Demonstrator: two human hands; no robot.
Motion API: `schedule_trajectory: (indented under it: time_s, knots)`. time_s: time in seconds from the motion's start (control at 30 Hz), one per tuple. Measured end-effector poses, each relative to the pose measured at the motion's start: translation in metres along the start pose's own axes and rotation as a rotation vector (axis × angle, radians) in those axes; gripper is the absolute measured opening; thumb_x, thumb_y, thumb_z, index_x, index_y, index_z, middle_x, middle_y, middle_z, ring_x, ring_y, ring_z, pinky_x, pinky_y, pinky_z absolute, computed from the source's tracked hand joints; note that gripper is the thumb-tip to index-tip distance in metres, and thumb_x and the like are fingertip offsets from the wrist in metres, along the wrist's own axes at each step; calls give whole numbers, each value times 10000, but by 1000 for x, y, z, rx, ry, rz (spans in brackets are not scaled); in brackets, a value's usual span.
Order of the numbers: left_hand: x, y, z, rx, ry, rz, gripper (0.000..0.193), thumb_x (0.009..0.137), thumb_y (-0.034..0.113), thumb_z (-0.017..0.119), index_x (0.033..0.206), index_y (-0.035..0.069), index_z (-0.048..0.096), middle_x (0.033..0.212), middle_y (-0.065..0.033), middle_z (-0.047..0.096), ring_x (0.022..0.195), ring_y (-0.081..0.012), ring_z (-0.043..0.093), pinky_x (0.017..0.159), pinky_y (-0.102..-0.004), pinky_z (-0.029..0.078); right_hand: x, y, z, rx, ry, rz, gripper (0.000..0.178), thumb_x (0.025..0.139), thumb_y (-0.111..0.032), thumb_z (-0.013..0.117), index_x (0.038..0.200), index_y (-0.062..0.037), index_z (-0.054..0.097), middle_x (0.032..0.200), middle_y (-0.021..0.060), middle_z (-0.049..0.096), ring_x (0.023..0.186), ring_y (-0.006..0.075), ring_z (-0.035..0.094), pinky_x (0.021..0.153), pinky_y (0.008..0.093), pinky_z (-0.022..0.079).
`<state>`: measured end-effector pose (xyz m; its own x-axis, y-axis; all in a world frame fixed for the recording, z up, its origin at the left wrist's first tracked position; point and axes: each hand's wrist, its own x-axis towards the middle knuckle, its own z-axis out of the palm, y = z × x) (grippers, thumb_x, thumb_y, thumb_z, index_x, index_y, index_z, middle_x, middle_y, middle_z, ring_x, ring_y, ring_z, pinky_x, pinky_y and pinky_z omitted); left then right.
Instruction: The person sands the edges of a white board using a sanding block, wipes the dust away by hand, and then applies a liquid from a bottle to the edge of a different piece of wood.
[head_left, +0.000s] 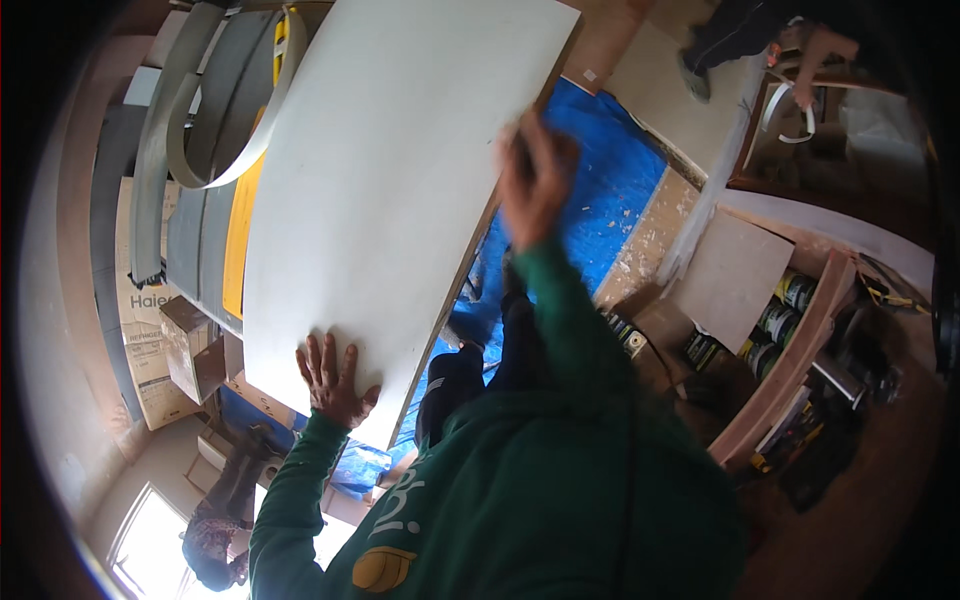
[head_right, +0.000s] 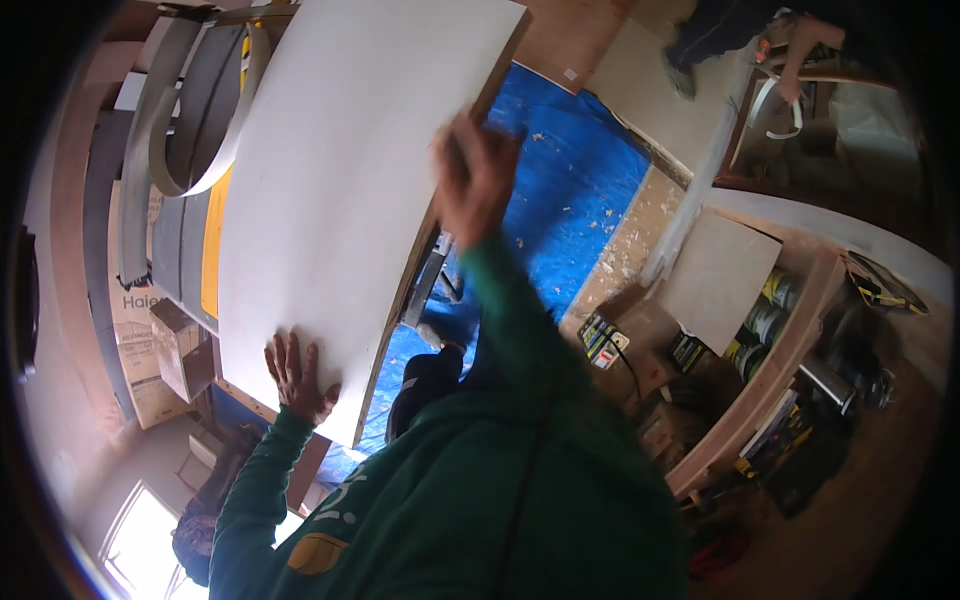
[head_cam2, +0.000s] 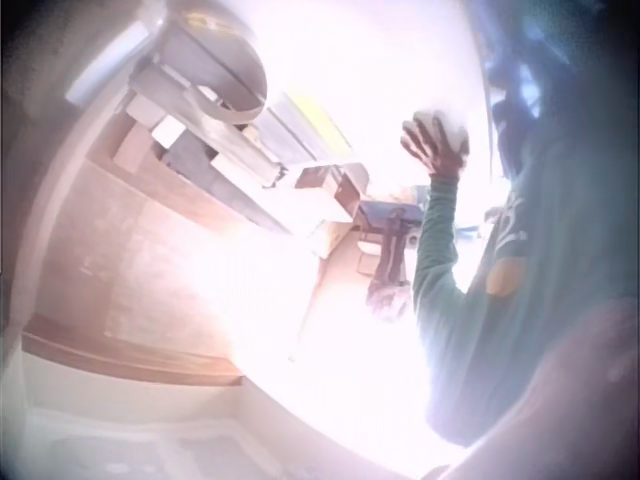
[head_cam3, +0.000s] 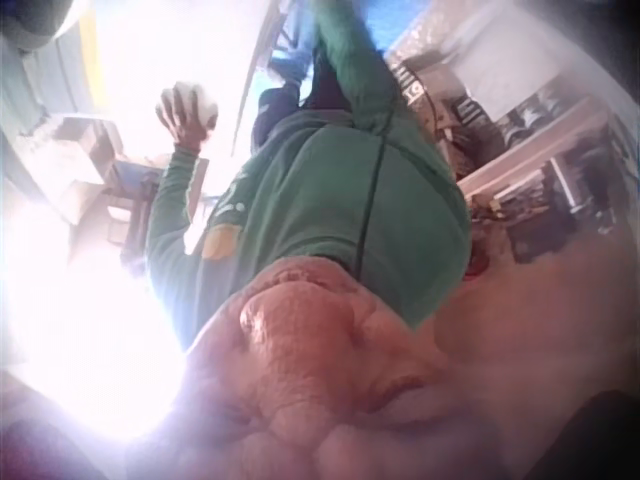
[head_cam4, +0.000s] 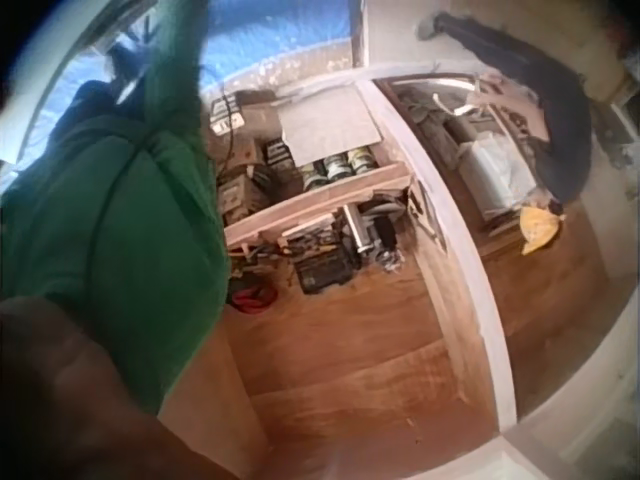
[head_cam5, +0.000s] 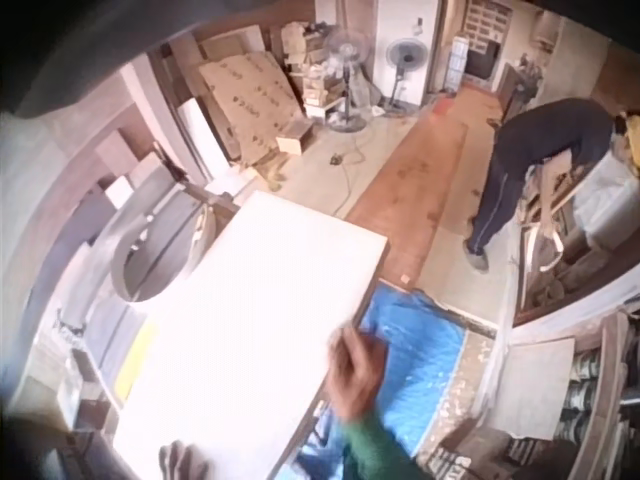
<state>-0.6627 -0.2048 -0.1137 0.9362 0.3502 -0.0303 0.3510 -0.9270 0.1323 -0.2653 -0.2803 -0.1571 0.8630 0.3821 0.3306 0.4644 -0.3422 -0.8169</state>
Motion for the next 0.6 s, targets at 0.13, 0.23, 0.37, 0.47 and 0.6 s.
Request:
schedule_trajectory:
  time_s: [0.13,0.23,0.37,0.47,0.6]
  knots:
    - [9,5,-1,-29,-8,13,658,917,564,425,1371,89,455,1476,-226,324,1384,-469,231,1081,-664,137,97,51,2,215,282,-122,422,866,-262,685,1195,-5,622,1142,191,618,954,304,571,960,394,411]
    - [-3,5,-1,-28,-30,-23,632,936,534,412,1390,94,438,1492,-209,311,1392,-453,229,1090,-653,121,20,27,3,-30,219,-182,419,861,-231,683,1206,-3,612,1077,180,619,965,322,544,923,416,419]
    - [-21,6,0,-61,1,-102,612,902,357,535,1415,53,397,1500,-177,320,1411,-408,217,1126,-593,108,-183,-48,-8,79,-41,-101,446,838,-205,695,1239,-38,597,1023,166,586,944,332,488,823,450,428]
    - [-18,10,-2,-88,56,-87,591,885,244,553,1415,38,391,1501,-154,331,1416,-376,224,1142,-554,110,-306,-89,-33,116,-249,-258,391,757,-151,763,1133,-104,667,999,119,578,866,292,540,732,406,462]
    - [-28,15,6,-79,132,-105,613,888,272,581,1433,82,375,1513,-137,315,1416,-366,225,1142,-550,119,-361,-103,-65,428,-691,-645,404,745,-127,757,1135,-121,656,1043,125,596,886,293,575,795,417,464]
